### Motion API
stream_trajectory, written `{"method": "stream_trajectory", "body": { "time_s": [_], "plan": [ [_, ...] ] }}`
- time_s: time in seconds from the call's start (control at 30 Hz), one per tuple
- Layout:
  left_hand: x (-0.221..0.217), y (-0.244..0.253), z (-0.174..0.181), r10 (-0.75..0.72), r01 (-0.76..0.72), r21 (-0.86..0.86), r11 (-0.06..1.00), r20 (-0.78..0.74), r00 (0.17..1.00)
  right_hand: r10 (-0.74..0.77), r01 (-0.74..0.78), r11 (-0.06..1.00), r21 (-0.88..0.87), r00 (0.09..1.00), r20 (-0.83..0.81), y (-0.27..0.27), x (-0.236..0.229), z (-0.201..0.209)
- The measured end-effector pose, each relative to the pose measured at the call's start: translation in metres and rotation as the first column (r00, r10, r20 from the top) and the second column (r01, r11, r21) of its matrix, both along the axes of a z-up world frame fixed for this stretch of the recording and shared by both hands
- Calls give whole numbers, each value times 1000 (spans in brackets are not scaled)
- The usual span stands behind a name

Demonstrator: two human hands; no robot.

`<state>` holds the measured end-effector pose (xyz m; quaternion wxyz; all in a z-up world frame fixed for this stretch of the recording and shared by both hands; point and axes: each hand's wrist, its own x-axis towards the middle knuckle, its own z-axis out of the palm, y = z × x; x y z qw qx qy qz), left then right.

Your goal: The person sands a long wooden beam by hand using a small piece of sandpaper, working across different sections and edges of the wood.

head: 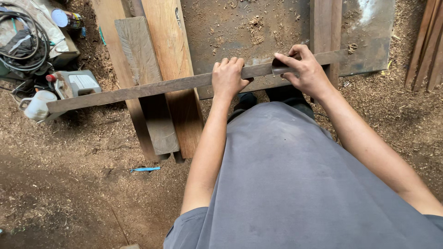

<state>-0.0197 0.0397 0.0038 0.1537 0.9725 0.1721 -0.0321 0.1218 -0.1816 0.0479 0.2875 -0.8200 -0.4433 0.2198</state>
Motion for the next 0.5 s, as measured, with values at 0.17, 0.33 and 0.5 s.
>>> {"method": "stream_trajectory", "body": {
  "time_s": [0.17, 0.33, 0.5],
  "plan": [
    [-1, 1, 1, -3, 3, -10, 1000, 21, 1000, -27, 27, 1000, -6, 999, -27, -2, 1, -1],
    [-2, 1, 2, -3, 3, 2, 1000, 30, 1000, -41, 41, 999, 25, 999, -5, -3, 0, -1],
    [-1, 1, 2, -2, 2, 8, 1000, 32, 999, -38, 37, 999, 24, 999, 25, -4, -3, -3]
  ]
}}
